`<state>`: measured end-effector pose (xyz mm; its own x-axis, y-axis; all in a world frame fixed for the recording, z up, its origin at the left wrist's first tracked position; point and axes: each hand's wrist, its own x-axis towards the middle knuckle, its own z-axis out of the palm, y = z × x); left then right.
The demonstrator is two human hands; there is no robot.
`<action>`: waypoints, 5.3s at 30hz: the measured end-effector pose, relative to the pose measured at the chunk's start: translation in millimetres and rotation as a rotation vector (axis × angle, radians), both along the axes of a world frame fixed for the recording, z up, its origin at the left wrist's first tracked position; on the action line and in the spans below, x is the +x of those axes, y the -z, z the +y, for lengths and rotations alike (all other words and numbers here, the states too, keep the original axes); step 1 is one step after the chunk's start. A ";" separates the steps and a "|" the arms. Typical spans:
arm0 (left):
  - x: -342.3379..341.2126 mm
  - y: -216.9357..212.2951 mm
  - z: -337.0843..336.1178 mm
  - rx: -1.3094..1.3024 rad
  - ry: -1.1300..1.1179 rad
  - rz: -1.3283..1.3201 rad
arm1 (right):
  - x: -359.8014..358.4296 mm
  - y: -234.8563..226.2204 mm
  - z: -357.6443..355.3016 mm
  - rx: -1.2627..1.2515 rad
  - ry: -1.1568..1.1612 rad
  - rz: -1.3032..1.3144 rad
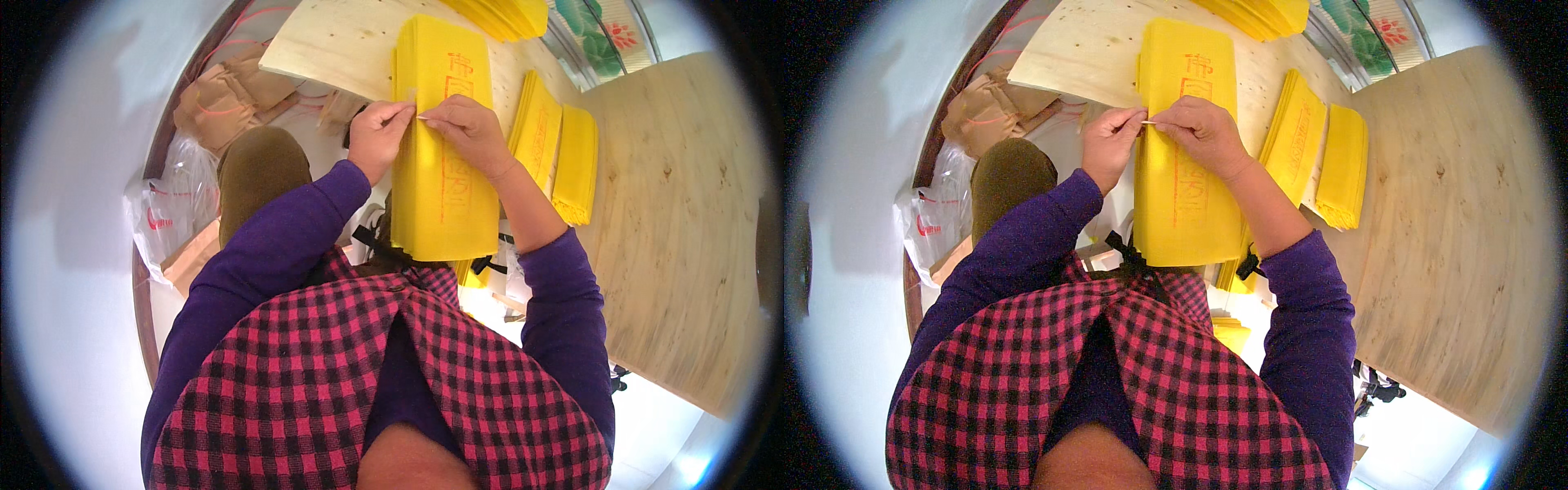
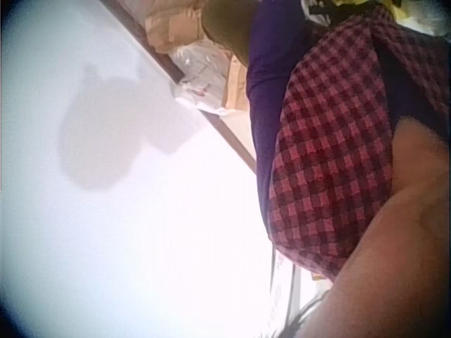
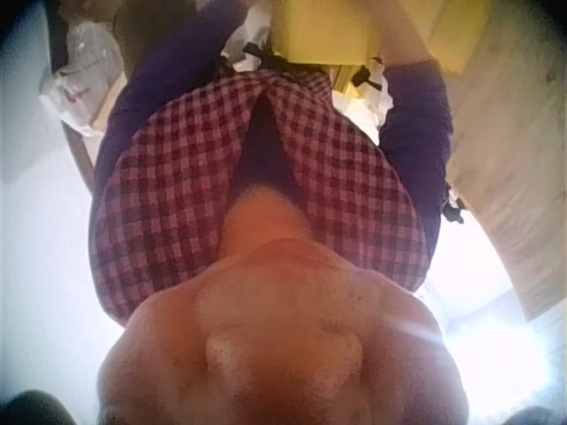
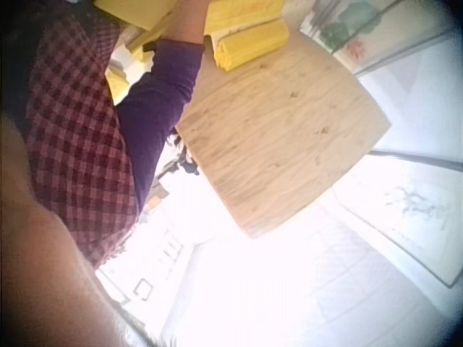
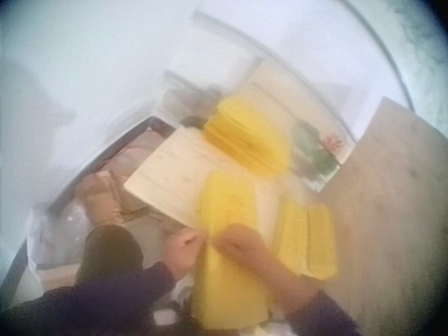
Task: The person folds yellow papers on a wooden table, aligns them into neat stacks, and secures each stack with a rubber band. The person uses a wooden block to press and flatten the stacks during folding.
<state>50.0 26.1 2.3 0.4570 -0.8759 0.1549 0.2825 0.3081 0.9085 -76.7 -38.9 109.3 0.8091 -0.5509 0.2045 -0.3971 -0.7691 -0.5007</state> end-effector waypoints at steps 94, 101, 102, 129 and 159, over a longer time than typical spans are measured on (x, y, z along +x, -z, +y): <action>9.1 -15.8 8.3 0.018 0.130 0.369 | 28.2 -3.6 16.3 0.279 0.487 -0.147; 1.3 3.9 7.3 0.231 0.002 0.360 | 14.4 17.5 17.2 0.396 0.579 -0.484; -0.2 9.5 8.0 0.258 0.008 0.411 | 11.4 18.7 16.4 0.410 0.593 -0.506; -10.2 40.9 -5.4 0.525 -0.035 0.079 | 8.3 8.0 1.0 0.777 0.294 -0.319; 7.9 -6.8 5.2 0.019 0.138 0.037 | 27.0 -7.3 7.1 0.488 0.343 0.222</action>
